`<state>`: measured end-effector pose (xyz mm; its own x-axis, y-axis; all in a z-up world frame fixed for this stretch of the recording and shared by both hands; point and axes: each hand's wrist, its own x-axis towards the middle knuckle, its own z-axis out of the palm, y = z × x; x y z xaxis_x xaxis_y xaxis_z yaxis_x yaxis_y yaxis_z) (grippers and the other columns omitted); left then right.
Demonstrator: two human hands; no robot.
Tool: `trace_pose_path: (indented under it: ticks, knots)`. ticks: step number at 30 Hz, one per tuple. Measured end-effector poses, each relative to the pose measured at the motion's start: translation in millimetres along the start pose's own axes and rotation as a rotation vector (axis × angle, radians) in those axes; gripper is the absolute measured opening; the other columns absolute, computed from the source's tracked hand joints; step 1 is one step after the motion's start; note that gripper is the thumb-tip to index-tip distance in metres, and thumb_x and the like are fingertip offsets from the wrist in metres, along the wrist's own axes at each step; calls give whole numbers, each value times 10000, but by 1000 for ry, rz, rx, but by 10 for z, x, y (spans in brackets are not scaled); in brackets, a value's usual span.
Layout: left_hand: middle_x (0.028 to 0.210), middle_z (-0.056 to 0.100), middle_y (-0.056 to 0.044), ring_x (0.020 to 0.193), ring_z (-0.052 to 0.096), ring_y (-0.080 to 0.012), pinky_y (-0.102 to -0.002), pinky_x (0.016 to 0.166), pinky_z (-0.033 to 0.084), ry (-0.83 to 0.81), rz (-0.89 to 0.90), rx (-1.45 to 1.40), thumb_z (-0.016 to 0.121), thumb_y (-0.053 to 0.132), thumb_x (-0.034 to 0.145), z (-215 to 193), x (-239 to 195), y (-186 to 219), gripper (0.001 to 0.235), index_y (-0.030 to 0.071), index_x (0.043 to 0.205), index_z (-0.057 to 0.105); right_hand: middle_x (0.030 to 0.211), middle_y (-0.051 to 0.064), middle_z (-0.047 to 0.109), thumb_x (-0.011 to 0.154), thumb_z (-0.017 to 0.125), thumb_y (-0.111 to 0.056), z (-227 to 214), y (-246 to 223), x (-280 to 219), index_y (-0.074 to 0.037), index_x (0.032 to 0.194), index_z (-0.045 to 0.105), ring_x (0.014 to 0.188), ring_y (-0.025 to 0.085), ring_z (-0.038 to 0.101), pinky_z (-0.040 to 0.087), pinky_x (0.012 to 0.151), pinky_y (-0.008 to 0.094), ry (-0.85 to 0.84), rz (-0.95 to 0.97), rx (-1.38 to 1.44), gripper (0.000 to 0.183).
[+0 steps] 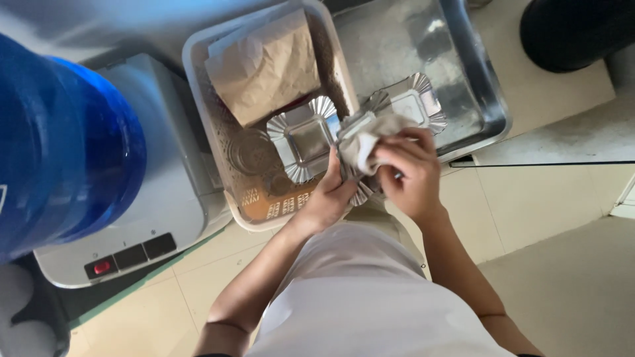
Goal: The recorder is wiping small square aluminum foil tart or pastry containers using a white paper towel to clean them.
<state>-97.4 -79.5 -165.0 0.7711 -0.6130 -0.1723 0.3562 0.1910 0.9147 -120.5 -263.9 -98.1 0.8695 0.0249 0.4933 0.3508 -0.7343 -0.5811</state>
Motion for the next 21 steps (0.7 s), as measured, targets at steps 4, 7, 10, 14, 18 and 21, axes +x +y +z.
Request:
trace_pose_path:
  ticks: [4,7,10,14,18,21]
  knots:
    - [1534,420,-114,1423,357,-173,-256,1184,252,-57,-97,-24,453,-29,974,34,39,32,852,44,1637,-76,1154,116,741,820,660,46,-23,-2,34,-57,1105,744,1108,375,626,502,1012,456,80,128,-90,314]
    - [1550,355,-76,1452,296,-154,-255,1186,250,-61,-77,97,469,-52,976,4,92,-20,820,22,1638,-9,1080,144,719,762,683,16,-22,-41,23,-44,1055,738,1083,389,612,487,988,468,20,-8,4,304]
    - [1446,489,-116,1318,469,-193,-294,1124,395,-74,-94,-11,509,-22,1043,-9,131,-29,674,-43,1646,208,1063,119,737,740,666,30,-52,51,-2,-72,1011,738,1059,367,622,492,977,458,-12,-43,91,298]
    - [1418,494,-50,1249,508,-135,-260,1049,461,-59,-114,-167,451,-29,962,236,167,187,777,139,1609,55,1094,122,737,814,673,48,-135,209,39,-56,1044,734,1103,326,663,485,1063,481,60,32,-24,259]
    - [1271,510,-125,1011,470,-202,-271,811,441,-18,-162,-10,486,-63,981,243,291,-223,781,92,1691,199,1049,143,723,751,674,27,-336,150,106,-37,1022,732,1105,399,612,498,978,467,2,-75,55,284]
    - [1349,509,-109,1077,494,-183,-263,847,452,-22,-92,-120,461,-68,965,444,380,-139,798,82,1694,173,1043,112,712,758,667,27,-544,335,13,-67,1010,731,1116,384,622,502,1015,475,3,-59,59,277]
